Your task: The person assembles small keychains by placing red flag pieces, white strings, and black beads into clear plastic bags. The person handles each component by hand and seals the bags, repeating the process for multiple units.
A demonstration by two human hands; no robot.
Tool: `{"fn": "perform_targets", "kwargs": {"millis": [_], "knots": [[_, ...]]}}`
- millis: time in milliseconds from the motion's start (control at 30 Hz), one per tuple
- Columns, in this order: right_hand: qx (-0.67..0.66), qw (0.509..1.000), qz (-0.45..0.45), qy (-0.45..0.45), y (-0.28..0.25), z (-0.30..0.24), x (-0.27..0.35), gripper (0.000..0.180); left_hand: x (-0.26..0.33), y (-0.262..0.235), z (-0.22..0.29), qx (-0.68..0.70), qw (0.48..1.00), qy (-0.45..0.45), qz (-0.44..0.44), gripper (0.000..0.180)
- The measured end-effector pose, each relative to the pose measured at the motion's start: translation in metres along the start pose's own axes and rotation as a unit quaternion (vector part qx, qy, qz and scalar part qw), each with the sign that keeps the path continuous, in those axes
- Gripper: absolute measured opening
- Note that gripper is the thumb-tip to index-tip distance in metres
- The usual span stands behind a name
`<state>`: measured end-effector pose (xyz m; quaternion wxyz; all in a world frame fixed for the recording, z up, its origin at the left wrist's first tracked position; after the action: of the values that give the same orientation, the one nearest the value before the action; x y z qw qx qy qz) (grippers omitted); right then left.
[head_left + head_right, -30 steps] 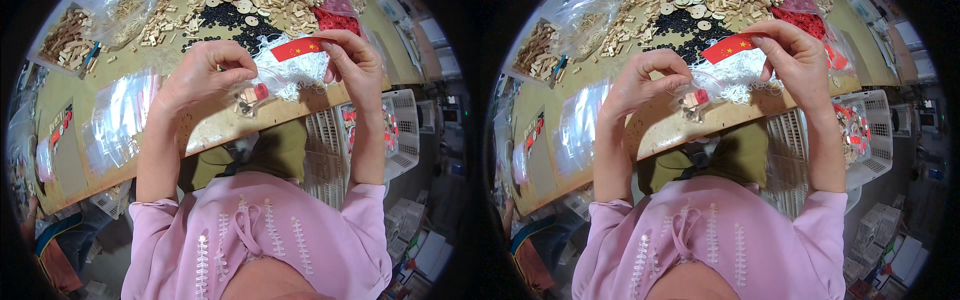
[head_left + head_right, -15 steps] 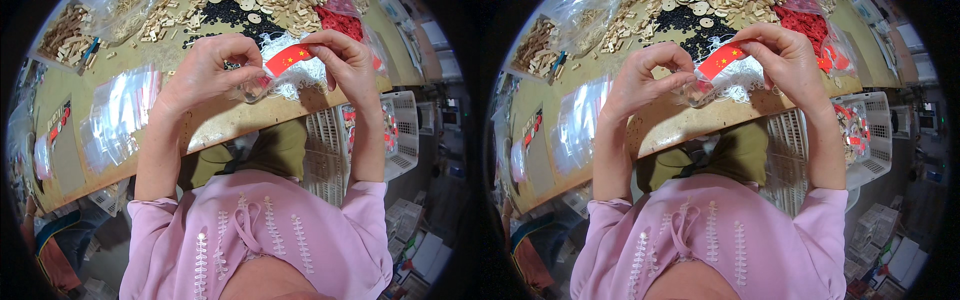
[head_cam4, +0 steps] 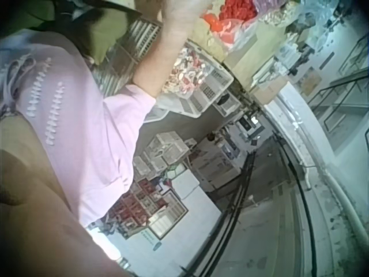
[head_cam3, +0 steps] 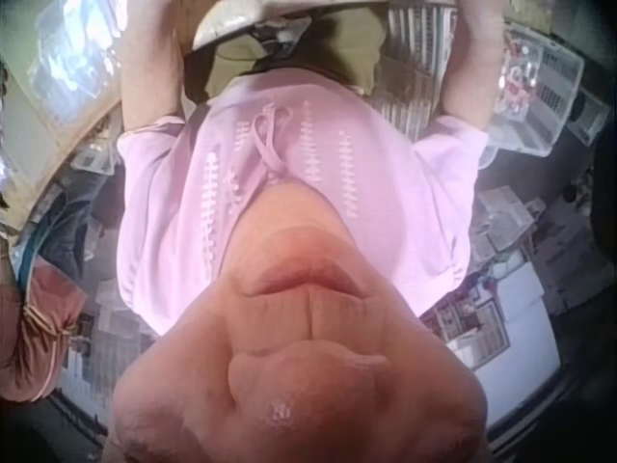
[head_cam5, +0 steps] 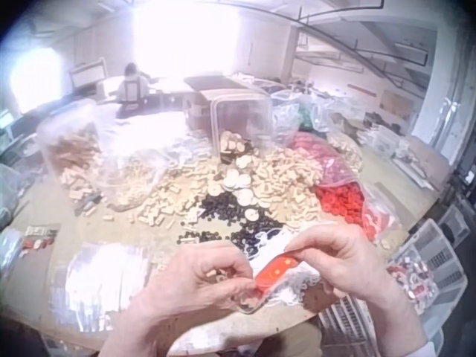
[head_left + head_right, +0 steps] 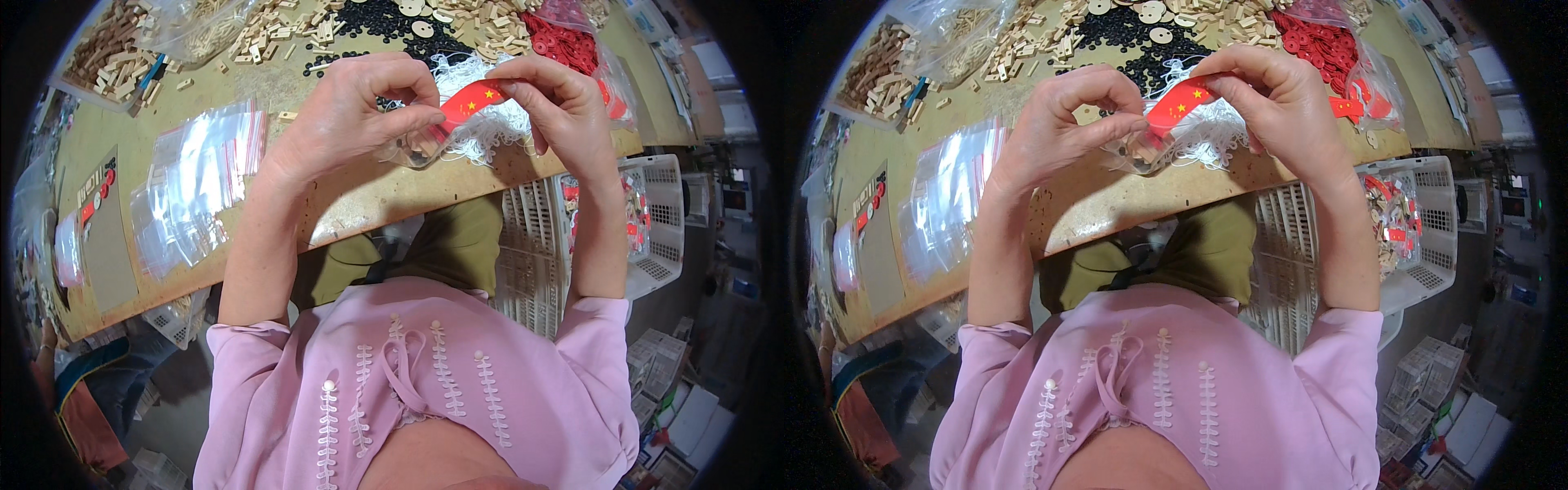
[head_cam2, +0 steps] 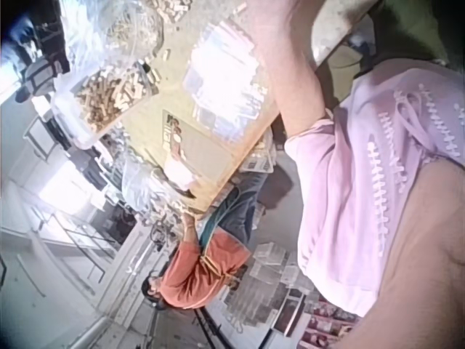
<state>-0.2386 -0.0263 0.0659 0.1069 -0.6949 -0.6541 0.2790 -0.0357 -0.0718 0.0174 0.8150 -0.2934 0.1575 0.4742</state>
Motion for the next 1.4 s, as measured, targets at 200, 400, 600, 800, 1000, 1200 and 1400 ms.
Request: {"fn": "perform_targets", "kwargs": {"millis": [200,400,600,800,1000,1200,1400], "knots": [[-0.011,1.0,-0.006,-0.023,0.003,-0.001,0.0,0.013,0.0,0.001,-0.001,-0.012,1.0,0.013,0.005,0.015],[-0.044,0.981,-0.155,0.106,0.02,0.008,-0.003,0.017,-0.001,0.002,0.0,-0.02,1.0,0.016,0.01,0.015],[0.025,0.941,-0.301,0.153,0.06,0.018,0.007,0.02,0.001,0.006,0.003,-0.029,0.999,0.027,-0.022,0.013],[-0.091,0.957,-0.22,0.165,0.046,0.016,0.005,0.021,0.002,0.002,-0.008,-0.021,1.0,-0.012,0.009,0.014],[-0.068,0.968,-0.194,0.142,0.061,0.02,0.019,0.009,0.001,0.001,-0.002,0.012,1.0,0.011,-0.006,0.013],[0.018,0.986,-0.123,-0.112,0.046,-0.01,0.05,0.015,0.008,0.002,0.025,0.085,0.986,0.033,-0.142,0.011],[0.122,0.971,-0.135,-0.154,0.025,-0.025,0.093,0.027,0.035,-0.032,-0.023,0.073,0.98,-0.185,0.007,0.012]]}}
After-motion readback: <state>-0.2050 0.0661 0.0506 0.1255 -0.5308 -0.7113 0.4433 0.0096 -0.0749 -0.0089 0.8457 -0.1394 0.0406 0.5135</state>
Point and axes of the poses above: each hand's wrist, its own x-axis away from the middle knuckle, its own y-axis out of the palm, z = x × y, the point moved 6 cm from there along -x, towards the middle knuckle, and after that the axes turned 6 degrees about z, right-handed, at the moved point
